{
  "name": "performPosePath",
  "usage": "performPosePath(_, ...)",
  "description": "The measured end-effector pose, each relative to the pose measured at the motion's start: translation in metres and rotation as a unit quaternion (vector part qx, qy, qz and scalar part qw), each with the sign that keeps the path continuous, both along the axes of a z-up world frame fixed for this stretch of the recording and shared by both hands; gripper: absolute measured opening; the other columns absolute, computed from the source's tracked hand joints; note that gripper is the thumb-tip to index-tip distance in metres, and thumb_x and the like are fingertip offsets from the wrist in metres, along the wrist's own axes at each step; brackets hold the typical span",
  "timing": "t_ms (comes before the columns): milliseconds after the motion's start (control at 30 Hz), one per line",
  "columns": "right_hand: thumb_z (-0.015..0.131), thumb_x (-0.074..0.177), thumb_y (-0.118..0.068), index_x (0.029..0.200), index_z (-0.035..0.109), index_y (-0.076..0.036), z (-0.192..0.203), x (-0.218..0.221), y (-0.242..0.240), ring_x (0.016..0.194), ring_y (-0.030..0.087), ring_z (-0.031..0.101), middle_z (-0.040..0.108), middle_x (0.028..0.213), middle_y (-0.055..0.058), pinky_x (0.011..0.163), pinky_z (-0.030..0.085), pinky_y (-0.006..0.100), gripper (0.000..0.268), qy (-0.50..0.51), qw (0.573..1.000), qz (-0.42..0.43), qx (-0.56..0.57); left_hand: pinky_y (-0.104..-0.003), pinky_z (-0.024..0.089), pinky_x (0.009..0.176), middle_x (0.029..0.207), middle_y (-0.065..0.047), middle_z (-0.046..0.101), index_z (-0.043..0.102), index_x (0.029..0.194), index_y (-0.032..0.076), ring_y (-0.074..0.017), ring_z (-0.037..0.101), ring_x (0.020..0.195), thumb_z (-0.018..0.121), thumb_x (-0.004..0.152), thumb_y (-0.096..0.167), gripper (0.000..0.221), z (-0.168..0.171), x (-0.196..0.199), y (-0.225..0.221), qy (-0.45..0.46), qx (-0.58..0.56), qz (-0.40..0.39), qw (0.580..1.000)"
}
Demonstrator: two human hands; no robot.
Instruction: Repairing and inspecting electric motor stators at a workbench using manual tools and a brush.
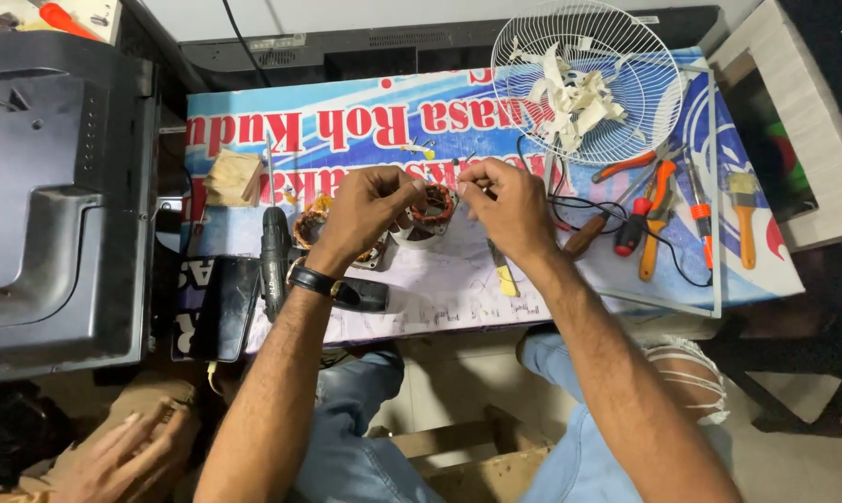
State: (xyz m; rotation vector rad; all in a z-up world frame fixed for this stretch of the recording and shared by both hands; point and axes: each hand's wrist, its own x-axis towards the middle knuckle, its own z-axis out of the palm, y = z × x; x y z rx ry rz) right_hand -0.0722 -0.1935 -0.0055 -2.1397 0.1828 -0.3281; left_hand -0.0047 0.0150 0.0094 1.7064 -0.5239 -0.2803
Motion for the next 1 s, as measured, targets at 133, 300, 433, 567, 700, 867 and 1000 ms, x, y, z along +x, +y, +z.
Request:
performPosePath(133, 0.068, 0.090, -0.009, 0.103, 0.073, -0.001, 0.020, -0.001, 0.013, 0.061, 0.017, 0.073, 0.075, 0.082, 0.014, 0.052, 0.058, 0.025, 0.016, 0.015, 0.995, 0.033, 0.098, -0.022, 0.055, 0.049, 0.058, -0.012, 0.068, 0.075, 0.078, 0.007, -0.0141, 0.067, 0.051, 0.075, 0.096, 0.023, 0.024, 0.004, -0.001, -0.001, 0.002, 0.008, 0.003, 1.000)
performPosePath(300, 0.067, 0.091, -0.012, 0.101, 0.075, -0.007, -0.013, 0.025, 0.006, 0.052, 0.014, 0.068, 0.073, 0.073, 0.008, 0.048, 0.054, 0.026, 0.014, 0.019, 0.997, 0.034, 0.068, -0.022, 0.053, 0.048, 0.054, -0.010, 0.066, 0.075, 0.076, 0.011, -0.0134, 0.065, 0.048, 0.072, 0.095, 0.024, 0.023, 0.004, -0.001, -0.005, -0.005, 0.033, -0.001, 0.999)
performPosePath(433, 0.068, 0.091, -0.017, 0.102, 0.076, -0.011, -0.029, 0.038, 0.003, 0.054, 0.013, 0.069, 0.071, 0.065, 0.002, 0.052, 0.053, 0.027, 0.014, 0.044, 0.998, 0.020, 0.027, -0.022, 0.052, 0.048, 0.053, -0.010, 0.066, 0.075, 0.076, 0.010, -0.0136, 0.064, 0.047, 0.072, 0.094, 0.024, 0.023, -0.001, 0.001, -0.003, -0.009, 0.032, 0.007, 0.999)
performPosePath(567, 0.069, 0.089, -0.018, 0.101, 0.077, -0.017, -0.014, 0.036, 0.010, 0.064, 0.015, 0.072, 0.075, 0.076, 0.000, 0.063, 0.055, 0.031, 0.014, 0.060, 0.998, 0.005, -0.024, -0.022, 0.050, 0.048, 0.052, -0.008, 0.066, 0.076, 0.078, 0.013, -0.0131, 0.063, 0.045, 0.072, 0.094, 0.027, 0.022, -0.007, 0.005, -0.001, -0.009, 0.050, 0.014, 0.999)
performPosePath(700, 0.070, 0.089, -0.022, 0.100, 0.078, -0.024, -0.030, 0.046, 0.009, 0.077, 0.018, 0.074, 0.076, 0.082, -0.004, 0.071, 0.055, 0.034, 0.014, 0.073, 0.994, -0.013, -0.078, -0.022, 0.050, 0.049, 0.053, -0.009, 0.067, 0.075, 0.078, 0.013, -0.0138, 0.064, 0.046, 0.072, 0.093, 0.028, 0.022, -0.009, 0.008, -0.001, -0.014, 0.054, 0.014, 0.998)
performPosePath(867, 0.072, 0.088, -0.023, 0.099, 0.078, -0.024, -0.036, 0.047, 0.011, 0.086, 0.024, 0.073, 0.076, 0.085, -0.002, 0.076, 0.056, 0.039, 0.013, 0.076, 0.992, -0.010, -0.105, -0.022, 0.051, 0.047, 0.055, -0.010, 0.068, 0.076, 0.077, 0.012, -0.0141, 0.065, 0.046, 0.072, 0.093, 0.027, 0.022, -0.004, 0.003, -0.003, -0.004, 0.047, 0.025, 0.999)
performPosePath(1000, 0.074, 0.087, -0.025, 0.099, 0.078, -0.026, -0.039, 0.046, 0.013, 0.099, 0.031, 0.073, 0.077, 0.091, -0.001, 0.085, 0.056, 0.045, 0.013, 0.086, 0.989, -0.004, -0.118, -0.025, 0.058, 0.047, 0.061, -0.013, 0.072, 0.075, 0.078, 0.009, -0.0165, 0.070, 0.050, 0.071, 0.094, 0.022, 0.020, -0.008, 0.003, -0.004, 0.050, 0.009, 0.054, 0.997)
